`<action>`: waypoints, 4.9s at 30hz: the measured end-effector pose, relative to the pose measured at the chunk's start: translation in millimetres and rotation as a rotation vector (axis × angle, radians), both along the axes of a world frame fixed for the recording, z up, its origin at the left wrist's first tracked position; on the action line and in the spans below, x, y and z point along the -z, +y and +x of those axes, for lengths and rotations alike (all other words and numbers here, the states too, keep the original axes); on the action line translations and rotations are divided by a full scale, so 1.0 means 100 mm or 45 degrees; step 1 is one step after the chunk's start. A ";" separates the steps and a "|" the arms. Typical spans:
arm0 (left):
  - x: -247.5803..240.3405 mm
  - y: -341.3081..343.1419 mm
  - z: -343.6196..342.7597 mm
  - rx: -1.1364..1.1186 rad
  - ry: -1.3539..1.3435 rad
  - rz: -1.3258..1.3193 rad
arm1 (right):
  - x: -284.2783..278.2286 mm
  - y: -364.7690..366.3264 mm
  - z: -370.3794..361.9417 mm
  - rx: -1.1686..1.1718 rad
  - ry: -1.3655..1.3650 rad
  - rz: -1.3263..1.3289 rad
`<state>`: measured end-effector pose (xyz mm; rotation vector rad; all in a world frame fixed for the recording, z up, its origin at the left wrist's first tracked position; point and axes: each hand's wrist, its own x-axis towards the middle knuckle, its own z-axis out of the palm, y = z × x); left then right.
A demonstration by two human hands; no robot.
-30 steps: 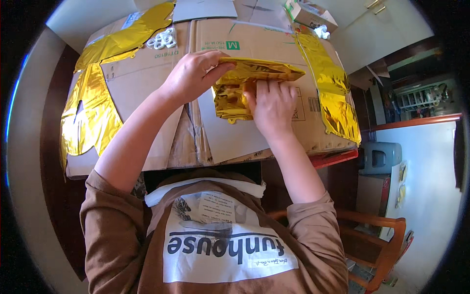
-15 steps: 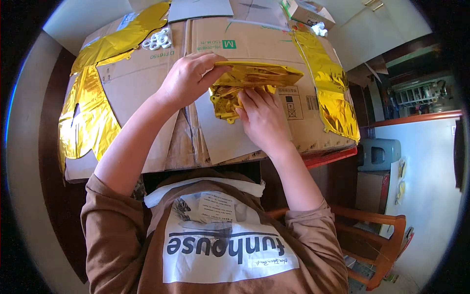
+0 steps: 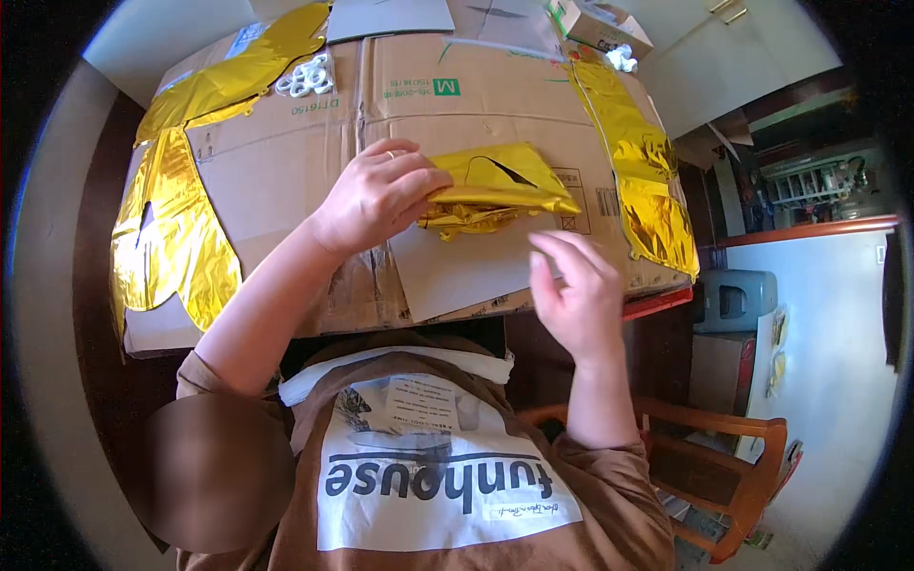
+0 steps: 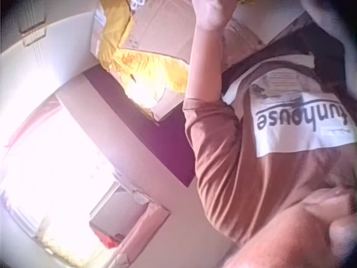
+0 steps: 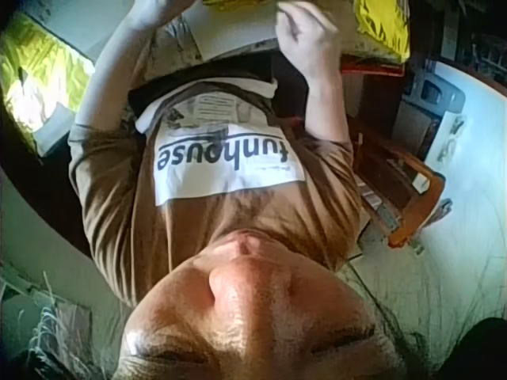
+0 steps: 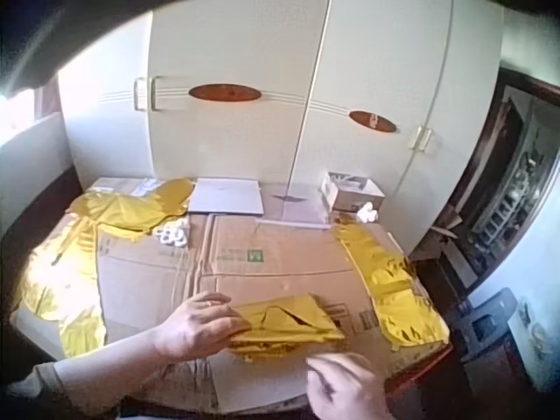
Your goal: Folding and flattening gold-colored foil balloons on a cardboard surface.
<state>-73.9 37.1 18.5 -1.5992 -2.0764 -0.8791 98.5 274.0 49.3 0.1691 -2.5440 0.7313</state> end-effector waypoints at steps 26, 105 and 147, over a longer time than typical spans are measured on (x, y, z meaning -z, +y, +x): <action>0.35 -0.06 -0.02 0.043 0.281 0.111 | 0.38 -1.88 -3.48 -0.210 -0.279 0.402; -0.29 0.60 -0.48 -0.010 -1.564 -0.861 | 0.15 0.30 -0.25 -0.216 0.399 0.753; -0.06 0.05 0.90 -0.675 -1.044 -0.199 | 0.08 0.54 0.01 -0.597 -0.242 0.488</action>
